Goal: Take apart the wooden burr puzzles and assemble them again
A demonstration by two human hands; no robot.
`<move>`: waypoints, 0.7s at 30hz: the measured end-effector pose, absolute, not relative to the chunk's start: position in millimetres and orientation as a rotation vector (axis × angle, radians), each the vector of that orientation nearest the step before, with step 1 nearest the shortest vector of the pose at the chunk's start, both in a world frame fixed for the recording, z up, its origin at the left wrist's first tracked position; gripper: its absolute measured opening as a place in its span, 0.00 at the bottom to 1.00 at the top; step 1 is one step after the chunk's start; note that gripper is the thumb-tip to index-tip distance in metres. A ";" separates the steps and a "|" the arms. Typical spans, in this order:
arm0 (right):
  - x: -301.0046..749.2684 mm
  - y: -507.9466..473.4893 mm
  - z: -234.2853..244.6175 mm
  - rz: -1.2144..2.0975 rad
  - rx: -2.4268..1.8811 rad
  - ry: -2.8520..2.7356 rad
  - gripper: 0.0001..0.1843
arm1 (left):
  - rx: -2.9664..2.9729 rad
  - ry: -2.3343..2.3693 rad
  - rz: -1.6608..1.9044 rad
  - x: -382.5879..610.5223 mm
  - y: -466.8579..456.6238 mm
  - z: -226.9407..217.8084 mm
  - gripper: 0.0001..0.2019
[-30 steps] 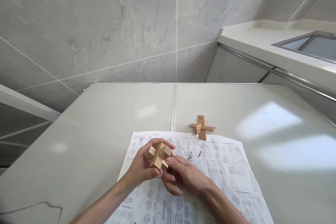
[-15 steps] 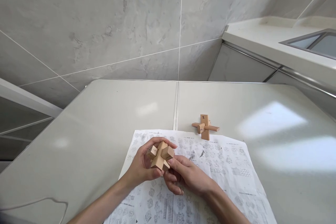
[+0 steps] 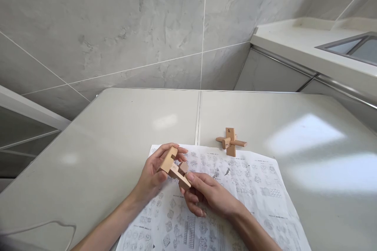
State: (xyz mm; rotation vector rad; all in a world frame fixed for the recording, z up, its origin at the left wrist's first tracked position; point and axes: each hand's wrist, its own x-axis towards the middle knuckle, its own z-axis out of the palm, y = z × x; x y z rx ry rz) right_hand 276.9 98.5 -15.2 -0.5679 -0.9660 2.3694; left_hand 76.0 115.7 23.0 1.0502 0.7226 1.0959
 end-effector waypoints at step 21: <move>276.5 94.6 -12.6 2.231 -0.698 -0.911 0.26 | 1.091 1.369 1.239 54.6 141.9 23.2 0.26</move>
